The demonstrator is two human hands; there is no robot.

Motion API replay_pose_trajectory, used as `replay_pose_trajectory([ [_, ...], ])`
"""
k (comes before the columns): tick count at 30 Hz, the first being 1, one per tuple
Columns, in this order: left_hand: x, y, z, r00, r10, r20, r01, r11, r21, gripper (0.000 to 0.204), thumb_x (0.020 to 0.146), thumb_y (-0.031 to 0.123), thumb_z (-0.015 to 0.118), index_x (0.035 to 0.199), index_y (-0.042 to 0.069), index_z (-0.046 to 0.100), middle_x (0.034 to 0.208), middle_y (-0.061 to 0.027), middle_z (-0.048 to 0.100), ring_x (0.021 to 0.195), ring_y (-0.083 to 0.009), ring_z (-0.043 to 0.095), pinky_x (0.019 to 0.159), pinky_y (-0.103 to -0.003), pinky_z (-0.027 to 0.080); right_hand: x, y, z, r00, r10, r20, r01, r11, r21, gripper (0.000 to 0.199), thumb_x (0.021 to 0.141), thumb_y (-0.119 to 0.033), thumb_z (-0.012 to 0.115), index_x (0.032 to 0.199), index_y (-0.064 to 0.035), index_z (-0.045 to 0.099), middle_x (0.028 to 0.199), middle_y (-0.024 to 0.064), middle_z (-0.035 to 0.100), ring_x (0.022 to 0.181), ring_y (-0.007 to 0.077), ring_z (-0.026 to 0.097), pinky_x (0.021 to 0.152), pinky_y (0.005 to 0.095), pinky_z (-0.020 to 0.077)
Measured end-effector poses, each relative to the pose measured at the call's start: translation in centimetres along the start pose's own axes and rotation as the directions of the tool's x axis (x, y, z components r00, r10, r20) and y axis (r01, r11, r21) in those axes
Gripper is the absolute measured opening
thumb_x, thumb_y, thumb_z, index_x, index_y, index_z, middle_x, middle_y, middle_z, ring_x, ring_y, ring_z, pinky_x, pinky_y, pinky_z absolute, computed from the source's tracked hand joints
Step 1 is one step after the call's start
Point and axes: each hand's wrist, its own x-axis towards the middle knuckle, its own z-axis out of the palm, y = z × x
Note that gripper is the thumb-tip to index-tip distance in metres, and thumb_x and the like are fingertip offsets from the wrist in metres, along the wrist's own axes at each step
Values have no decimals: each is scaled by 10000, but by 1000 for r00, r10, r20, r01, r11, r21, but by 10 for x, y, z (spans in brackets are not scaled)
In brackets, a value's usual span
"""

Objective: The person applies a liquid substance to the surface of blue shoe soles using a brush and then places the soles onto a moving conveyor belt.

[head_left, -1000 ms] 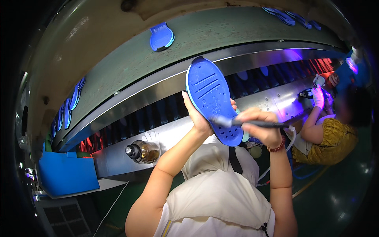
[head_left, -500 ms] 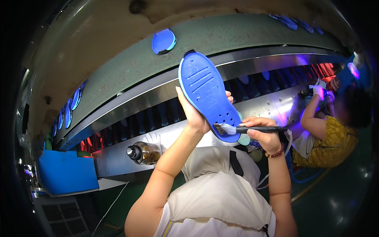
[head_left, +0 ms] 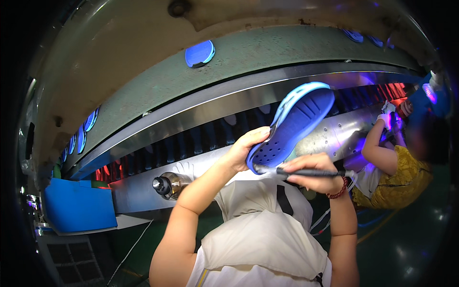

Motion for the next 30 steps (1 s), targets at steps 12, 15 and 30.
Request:
replay_pose_trajectory([
  [12, -5, 23, 2, 902, -421, -97, 430, 853, 297, 418, 846, 264, 508, 1124, -48, 509, 1016, -119, 587, 867, -132, 581, 769, -257, 478, 0, -18, -35, 944, -109, 312, 160, 976, -145, 185, 695, -1, 660, 878, -5, 631, 916, 120, 644, 871, 231, 624, 764, 303, 490],
  [15, -7, 27, 1, 935, -349, -59, 348, 875, 336, 435, 841, 277, 503, 1130, -48, 510, 1027, -137, 586, 869, -152, 589, 776, -264, 479, 2, -8, -39, 971, -160, 178, 183, 975, -124, 190, 697, 4, 660, 884, -6, 631, 912, 124, 644, 876, 235, 623, 779, 306, 488],
  [30, -22, 34, -25, 967, -252, -32, 245, 960, -135, 807, 776, 619, 408, 1238, -43, 412, 1220, -195, 472, 1098, -291, 494, 924, -435, 390, -22, -13, -25, 983, -183, 11, 183, 983, 27, 192, 661, 10, 689, 848, 13, 646, 875, 161, 647, 825, 236, 640, 749, 302, 503],
])
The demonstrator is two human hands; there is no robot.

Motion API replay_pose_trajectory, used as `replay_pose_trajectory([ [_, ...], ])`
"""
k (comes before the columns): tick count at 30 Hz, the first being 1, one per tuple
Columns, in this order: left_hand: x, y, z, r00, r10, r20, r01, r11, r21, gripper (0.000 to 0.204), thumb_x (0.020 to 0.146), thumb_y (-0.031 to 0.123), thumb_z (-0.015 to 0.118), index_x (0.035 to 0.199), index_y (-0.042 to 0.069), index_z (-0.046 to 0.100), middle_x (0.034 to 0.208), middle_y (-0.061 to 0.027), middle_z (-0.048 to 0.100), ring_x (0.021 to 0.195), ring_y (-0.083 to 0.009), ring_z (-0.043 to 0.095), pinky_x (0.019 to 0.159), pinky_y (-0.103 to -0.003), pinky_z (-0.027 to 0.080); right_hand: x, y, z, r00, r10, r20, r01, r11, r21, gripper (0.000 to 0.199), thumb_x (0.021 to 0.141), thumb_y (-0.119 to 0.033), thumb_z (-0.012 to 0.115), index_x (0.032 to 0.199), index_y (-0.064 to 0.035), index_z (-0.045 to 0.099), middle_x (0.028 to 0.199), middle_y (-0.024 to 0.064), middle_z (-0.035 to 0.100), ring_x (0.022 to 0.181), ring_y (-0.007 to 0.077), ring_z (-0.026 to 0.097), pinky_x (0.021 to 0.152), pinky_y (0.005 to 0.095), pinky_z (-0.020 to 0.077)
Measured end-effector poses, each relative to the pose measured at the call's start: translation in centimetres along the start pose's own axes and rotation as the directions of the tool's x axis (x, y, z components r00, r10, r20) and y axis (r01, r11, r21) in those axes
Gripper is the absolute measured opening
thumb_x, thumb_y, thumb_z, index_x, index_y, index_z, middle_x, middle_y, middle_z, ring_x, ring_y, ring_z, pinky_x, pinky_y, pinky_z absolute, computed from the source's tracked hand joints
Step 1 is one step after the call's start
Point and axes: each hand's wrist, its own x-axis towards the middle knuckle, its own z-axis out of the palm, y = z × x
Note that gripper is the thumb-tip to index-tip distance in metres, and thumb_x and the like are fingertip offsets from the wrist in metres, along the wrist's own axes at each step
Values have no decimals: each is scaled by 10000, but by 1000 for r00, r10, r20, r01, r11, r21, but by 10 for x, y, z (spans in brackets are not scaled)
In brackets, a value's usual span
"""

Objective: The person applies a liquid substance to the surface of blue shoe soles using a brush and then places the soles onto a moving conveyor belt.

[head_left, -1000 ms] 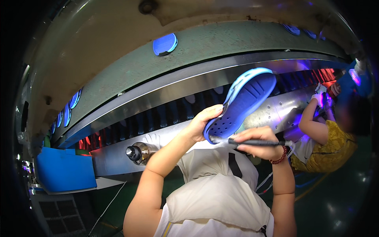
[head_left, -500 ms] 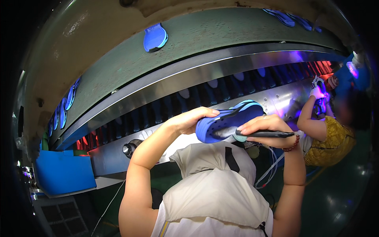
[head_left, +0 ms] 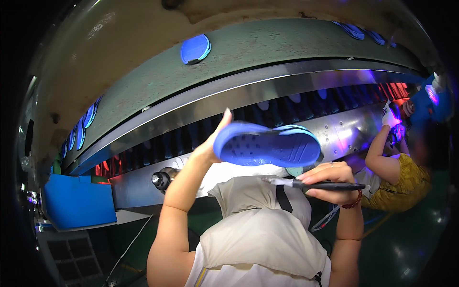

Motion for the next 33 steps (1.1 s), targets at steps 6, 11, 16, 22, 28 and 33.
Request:
replay_pose_trajectory([
  [6, 57, -73, -13, 951, 308, -28, -309, 940, -143, 1014, 661, 828, 130, 1335, 84, 270, 1258, -196, 417, 1150, -349, 420, 975, -483, 312, 13, 44, 10, 846, 443, -297, -411, 897, 166, 173, 721, 6, 641, 892, 30, 636, 816, 88, 641, 726, 90, 592, 651, 213, 474],
  [11, 72, -77, -3, 853, 469, -228, -451, 883, 129, 821, 800, 696, 144, 1228, 39, 388, 1117, -167, 517, 1045, -277, 506, 913, -420, 399, 22, 51, 31, 941, -92, -325, -35, 931, -364, 147, 662, -21, 663, 805, -4, 631, 728, 113, 626, 680, 206, 621, 633, 280, 483],
  [16, 52, -65, -10, 825, 539, -172, -542, 840, 30, 834, 800, 697, 124, 1182, 16, 418, 1078, -162, 529, 1006, -262, 523, 868, -401, 436, 9, 14, 34, 996, -74, 44, 83, 954, -287, 138, 639, -54, 674, 770, -37, 637, 718, 101, 635, 640, 240, 616, 620, 296, 493],
  [22, 66, -69, 13, 869, 490, 74, -474, 865, -163, 880, 780, 719, 112, 1220, 5, 377, 1110, -178, 506, 1046, -288, 496, 894, -433, 412, 24, 33, 31, 935, 44, -353, -80, 993, -87, 165, 688, -10, 660, 852, 5, 646, 744, 108, 633, 648, 137, 604, 625, 251, 479],
  [28, 61, -53, 23, 795, 591, -135, -604, 791, -96, 867, 775, 725, 123, 1211, 28, 400, 1100, -169, 511, 1047, -288, 495, 896, -429, 414, 14, 22, 9, 911, 260, -319, -253, 965, 63, 208, 663, 13, 678, 868, 17, 642, 836, 122, 638, 652, 162, 619, 635, 266, 489],
  [33, 55, -37, 15, 784, 621, 4, -616, 778, -127, 831, 802, 692, 171, 1211, 6, 401, 1118, -182, 503, 1042, -320, 493, 901, -445, 403, 11, 19, 16, 999, -32, -5, 31, 996, -80, 186, 647, 11, 691, 828, -19, 659, 817, 91, 656, 814, 218, 611, 771, 303, 470],
])
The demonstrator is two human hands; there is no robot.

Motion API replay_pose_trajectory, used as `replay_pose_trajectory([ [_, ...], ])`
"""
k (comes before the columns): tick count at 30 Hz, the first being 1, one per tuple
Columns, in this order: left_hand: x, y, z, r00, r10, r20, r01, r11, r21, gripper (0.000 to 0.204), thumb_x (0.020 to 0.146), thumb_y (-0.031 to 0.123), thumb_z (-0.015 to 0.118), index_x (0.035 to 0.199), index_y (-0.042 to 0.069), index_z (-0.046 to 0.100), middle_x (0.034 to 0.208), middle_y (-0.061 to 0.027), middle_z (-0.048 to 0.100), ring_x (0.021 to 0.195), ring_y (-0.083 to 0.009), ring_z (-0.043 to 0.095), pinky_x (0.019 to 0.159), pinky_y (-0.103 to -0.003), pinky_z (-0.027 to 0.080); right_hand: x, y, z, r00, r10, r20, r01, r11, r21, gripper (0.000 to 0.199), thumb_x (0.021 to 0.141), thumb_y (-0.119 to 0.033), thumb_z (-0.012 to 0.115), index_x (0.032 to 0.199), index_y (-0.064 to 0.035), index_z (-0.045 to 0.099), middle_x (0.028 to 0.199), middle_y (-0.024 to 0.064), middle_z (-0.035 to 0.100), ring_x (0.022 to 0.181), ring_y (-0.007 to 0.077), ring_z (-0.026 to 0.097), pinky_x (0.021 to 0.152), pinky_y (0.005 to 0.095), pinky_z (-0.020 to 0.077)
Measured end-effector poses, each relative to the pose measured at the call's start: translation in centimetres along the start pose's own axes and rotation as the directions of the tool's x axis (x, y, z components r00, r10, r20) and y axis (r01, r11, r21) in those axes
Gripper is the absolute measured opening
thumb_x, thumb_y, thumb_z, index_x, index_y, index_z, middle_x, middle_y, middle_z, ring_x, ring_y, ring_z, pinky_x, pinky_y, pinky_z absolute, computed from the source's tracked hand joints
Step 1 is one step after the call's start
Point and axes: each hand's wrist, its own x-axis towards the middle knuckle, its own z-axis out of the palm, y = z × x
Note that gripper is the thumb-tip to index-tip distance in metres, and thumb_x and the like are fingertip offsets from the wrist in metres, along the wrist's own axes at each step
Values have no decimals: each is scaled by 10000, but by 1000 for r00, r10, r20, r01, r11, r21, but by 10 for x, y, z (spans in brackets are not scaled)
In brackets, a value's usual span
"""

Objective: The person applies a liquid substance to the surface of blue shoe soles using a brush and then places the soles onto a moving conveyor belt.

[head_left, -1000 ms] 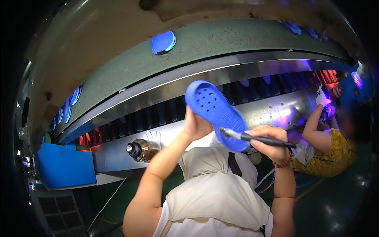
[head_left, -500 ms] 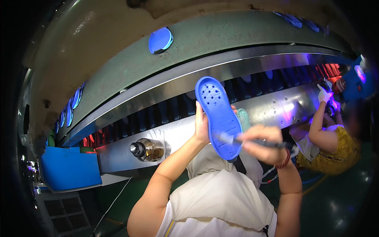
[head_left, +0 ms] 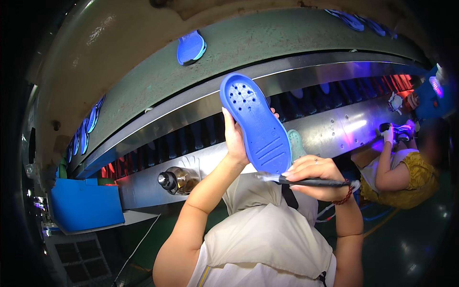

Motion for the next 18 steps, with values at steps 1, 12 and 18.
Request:
replay_pose_trajectory([
  [1, 2, 3, 3, 999, -8, -39, 8, 1000, 11, 833, 802, 691, 175, 1218, 4, 396, 1128, -184, 500, 1050, -322, 490, 906, -445, 401, -3, 9, -7, 999, -43, 10, 42, 996, 77, 185, 664, 26, 668, 845, -5, 648, 857, 115, 645, 859, 220, 599, 811, 316, 451],
  [12, -5, -13, 29, 994, -52, -92, 62, 992, 111, 637, 875, 493, 266, 1301, 22, 324, 1248, -189, 438, 1076, -348, 492, 932, -516, 364, 2, 10, 25, 915, 222, -336, -63, 903, 426, 171, 765, 20, 583, 933, 49, 583, 936, 135, 619, 879, 157, 590, 785, 260, 457],
  [18, 5, -10, 26, 991, -22, -132, 24, 1000, 7, 624, 859, 483, 328, 1285, 29, 356, 1219, -194, 464, 1049, -360, 507, 908, -515, 386, 12, 10, 9, 931, 122, -345, -76, 987, 145, 185, 681, 29, 646, 865, 25, 623, 870, 149, 645, 813, 202, 631, 732, 276, 480],
])
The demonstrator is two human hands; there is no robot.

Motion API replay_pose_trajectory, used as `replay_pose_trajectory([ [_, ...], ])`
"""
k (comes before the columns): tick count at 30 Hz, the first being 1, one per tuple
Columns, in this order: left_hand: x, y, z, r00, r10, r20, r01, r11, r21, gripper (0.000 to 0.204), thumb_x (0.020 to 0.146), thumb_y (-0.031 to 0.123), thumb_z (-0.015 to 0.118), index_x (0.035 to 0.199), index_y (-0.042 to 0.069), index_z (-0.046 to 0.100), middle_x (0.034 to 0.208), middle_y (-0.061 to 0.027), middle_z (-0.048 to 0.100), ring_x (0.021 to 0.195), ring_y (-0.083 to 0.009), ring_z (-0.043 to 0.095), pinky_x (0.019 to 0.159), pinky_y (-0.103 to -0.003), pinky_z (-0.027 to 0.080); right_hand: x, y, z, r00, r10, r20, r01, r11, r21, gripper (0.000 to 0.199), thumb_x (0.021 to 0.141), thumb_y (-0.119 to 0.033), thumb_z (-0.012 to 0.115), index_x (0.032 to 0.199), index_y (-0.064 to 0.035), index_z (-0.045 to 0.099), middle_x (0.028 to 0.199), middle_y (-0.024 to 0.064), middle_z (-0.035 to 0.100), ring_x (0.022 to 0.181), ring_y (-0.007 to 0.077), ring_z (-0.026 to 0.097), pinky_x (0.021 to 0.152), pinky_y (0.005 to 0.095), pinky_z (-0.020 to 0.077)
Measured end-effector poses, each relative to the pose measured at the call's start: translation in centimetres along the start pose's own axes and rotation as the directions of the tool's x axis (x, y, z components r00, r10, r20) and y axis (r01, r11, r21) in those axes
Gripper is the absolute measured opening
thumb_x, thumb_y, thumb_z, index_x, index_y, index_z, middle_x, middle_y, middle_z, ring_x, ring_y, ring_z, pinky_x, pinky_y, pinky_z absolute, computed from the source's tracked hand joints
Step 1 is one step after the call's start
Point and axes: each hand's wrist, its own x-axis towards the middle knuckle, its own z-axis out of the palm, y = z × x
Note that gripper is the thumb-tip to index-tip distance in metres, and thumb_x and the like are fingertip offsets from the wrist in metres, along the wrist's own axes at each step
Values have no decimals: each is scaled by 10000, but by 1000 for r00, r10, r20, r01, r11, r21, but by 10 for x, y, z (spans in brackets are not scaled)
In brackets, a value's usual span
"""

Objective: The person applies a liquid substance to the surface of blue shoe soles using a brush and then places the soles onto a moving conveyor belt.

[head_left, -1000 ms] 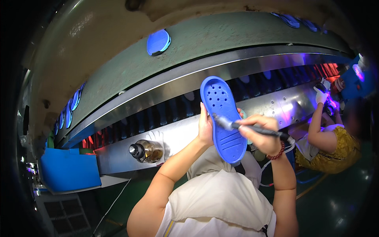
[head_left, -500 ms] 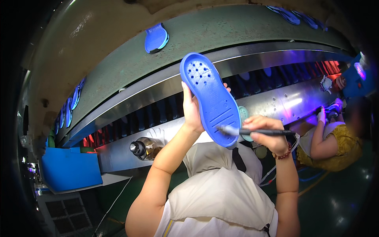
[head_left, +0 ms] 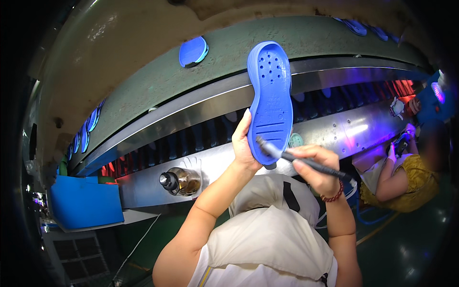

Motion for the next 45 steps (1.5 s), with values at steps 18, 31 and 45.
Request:
replay_pose_trajectory([
  [18, 21, 27, 4, 931, -359, 61, 363, 930, -54, 462, 879, 326, 430, 1175, -27, 468, 1115, -176, 551, 987, -279, 566, 886, -417, 438, 21, -35, -18, 775, -216, 594, 354, 927, -123, 214, 645, 1, 694, 848, -33, 633, 864, 106, 650, 811, 235, 631, 710, 316, 490],
  [31, 16, 24, 22, 701, -702, -125, 665, 580, 469, 510, 862, 332, 500, 1235, -7, 425, 1139, -164, 528, 985, -218, 562, 848, -319, 461, 35, -14, -66, 743, 39, 668, 227, 924, -306, 139, 740, -95, 622, 878, -96, 643, 886, 83, 646, 800, 245, 619, 662, 317, 489],
  [45, 6, 16, -17, 786, -593, -171, 616, 733, 289, 538, 867, 380, 426, 1270, 25, 386, 1188, -168, 496, 1023, -272, 540, 865, -419, 443, 22, 1, -80, 855, 242, 458, -239, 969, -67, 247, 709, -20, 671, 953, 3, 638, 856, 101, 656, 704, 135, 623, 644, 230, 481],
])
